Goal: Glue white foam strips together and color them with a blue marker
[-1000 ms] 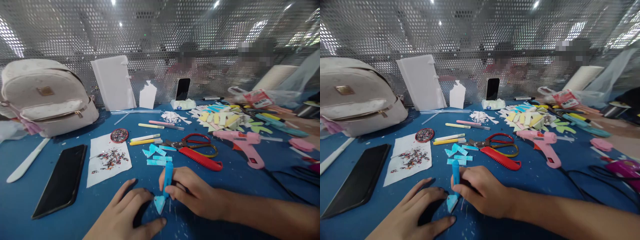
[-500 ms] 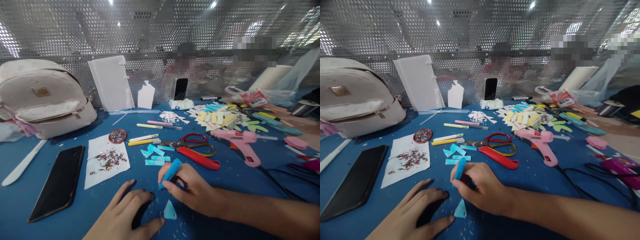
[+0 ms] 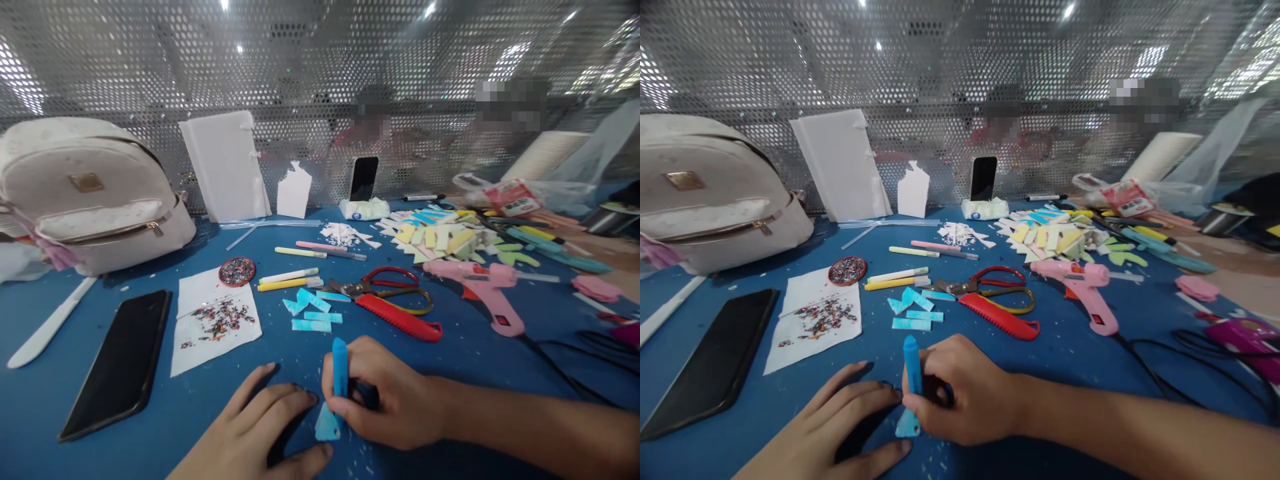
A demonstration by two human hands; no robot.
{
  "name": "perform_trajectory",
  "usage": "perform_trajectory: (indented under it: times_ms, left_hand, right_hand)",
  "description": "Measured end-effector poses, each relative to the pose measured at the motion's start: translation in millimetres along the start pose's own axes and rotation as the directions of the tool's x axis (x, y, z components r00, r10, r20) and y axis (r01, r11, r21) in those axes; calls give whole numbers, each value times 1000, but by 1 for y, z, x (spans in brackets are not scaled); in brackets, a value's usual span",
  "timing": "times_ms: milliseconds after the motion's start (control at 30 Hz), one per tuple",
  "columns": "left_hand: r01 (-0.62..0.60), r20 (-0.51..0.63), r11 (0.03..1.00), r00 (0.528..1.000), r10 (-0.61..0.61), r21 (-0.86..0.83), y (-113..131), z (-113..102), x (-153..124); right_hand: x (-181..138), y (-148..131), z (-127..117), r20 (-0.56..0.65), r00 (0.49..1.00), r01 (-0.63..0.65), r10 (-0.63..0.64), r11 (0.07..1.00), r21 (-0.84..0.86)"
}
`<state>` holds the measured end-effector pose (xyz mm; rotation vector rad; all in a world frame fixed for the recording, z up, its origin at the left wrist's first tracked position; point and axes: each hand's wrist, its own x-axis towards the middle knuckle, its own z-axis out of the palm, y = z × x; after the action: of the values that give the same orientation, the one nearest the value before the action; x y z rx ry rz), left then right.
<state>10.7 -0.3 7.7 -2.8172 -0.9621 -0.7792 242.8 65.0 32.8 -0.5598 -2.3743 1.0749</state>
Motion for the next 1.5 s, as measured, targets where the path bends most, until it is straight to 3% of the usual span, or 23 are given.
perform_trajectory:
  times_ms: [33,67,100,300,433,567,667,867,1100,1300,1500]
  left_hand:
    - [39,-61,999,997,-39,2,0,3,-2]
    - [77,-207,997,975,-76,-2,0,7,-5]
    - [64,-244,998,967,-65,-11,0,10,-9]
    - [49,-117,999,992,-48,0,-4,16,-22]
    - [43,-92,999,995,-41,22,-7,12,-21]
    - [38,-102,999,994,-35,24,-7,10,-18]
    - [31,-121,999,992,-30,11,-8,10,-17]
    - [28,-90,999,996,-27,19,-9,13,-20]
    - [24,-60,999,998,-21,40,-10,14,-23]
    - [60,-66,998,996,-58,32,-2,10,-18]
    - [87,-214,996,974,-77,37,3,22,-15]
  right_hand:
    - [0,0,0,0,1000,9,-9,1000,19]
    - [1,-1,-1,1,1000,15,-15,999,39]
    - [1,-1,-1,0,1000,19,-19,998,56]
    - [2,-4,-2,-42,999,34,-27,981,189]
    - [1,-5,-3,-165,975,-113,147,973,203]
    - [2,-3,-3,-219,939,-258,264,965,52]
    - [3,-3,-2,-156,958,-246,242,969,-12]
    - [4,-6,-4,-55,988,-136,143,984,112]
    - [4,-6,-3,-79,993,-77,92,981,177]
    - [3,-6,-3,-193,963,-169,187,980,103]
    - [5,-6,-3,-163,961,-220,224,974,45]
